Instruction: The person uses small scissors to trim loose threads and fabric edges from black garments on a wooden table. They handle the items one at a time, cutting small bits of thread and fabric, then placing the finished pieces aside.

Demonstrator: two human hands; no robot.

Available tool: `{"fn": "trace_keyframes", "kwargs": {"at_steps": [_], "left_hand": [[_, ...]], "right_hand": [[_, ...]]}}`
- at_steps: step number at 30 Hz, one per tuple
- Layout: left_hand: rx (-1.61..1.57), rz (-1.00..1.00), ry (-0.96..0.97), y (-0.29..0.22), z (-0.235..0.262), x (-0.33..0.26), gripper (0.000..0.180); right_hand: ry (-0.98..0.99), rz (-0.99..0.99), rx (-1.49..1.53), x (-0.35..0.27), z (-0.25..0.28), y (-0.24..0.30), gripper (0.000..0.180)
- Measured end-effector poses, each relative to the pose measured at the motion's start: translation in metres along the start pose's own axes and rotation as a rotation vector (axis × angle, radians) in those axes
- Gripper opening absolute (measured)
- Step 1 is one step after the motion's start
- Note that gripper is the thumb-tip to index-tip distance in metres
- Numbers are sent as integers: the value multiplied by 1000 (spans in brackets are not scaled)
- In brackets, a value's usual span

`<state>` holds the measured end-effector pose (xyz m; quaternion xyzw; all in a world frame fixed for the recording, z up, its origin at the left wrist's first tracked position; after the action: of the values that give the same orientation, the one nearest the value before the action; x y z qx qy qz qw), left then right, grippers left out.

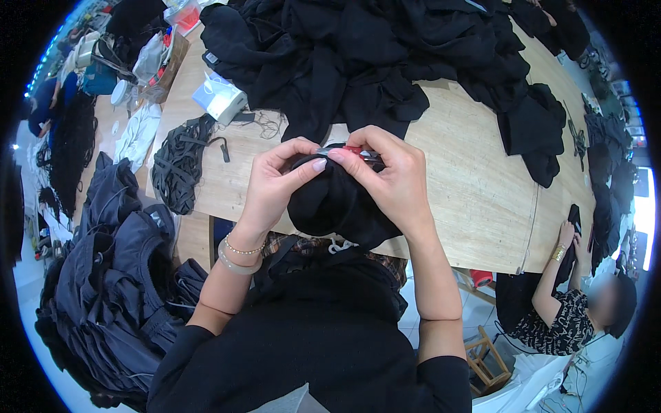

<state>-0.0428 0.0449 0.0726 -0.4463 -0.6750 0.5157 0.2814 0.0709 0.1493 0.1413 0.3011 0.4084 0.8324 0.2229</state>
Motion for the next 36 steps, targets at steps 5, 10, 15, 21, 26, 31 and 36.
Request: {"fn": "trace_keyframes", "kwargs": {"at_steps": [5, 10, 15, 21, 26, 31, 36], "left_hand": [[60, -52, -9, -7, 0, -1, 15], [181, -180, 14, -18, -2, 1, 12], [258, -227, 29, -23, -5, 0, 13], [309, -210, 82, -22, -10, 0, 12], [310, -195, 91, -23, -10, -1, 12], [266, -107, 114, -16, -8, -1, 13], [301, -110, 131, -16, -10, -2, 14]], "right_hand": [[1, -31, 16, -1, 2, -3, 21], [24, -42, 30, 1, 4, -7, 21], [60, 0, 6, 2, 6, -6, 22], [133, 51, -66, 4, 3, 1, 23], [63, 58, -17, 7, 8, -1, 23], [135, 38, -50, 7, 10, -2, 23], [238, -29, -69, 5, 5, -3, 21]]}}
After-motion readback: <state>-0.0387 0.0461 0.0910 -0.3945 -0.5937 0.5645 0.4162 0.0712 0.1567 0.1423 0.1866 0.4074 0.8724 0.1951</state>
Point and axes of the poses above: each hand's wrist, its own x-axis towards the middle knuckle, its own z-axis out of the back of the hand, y = z × x, the point moved 9 cm from there along x, towards the middle knuckle
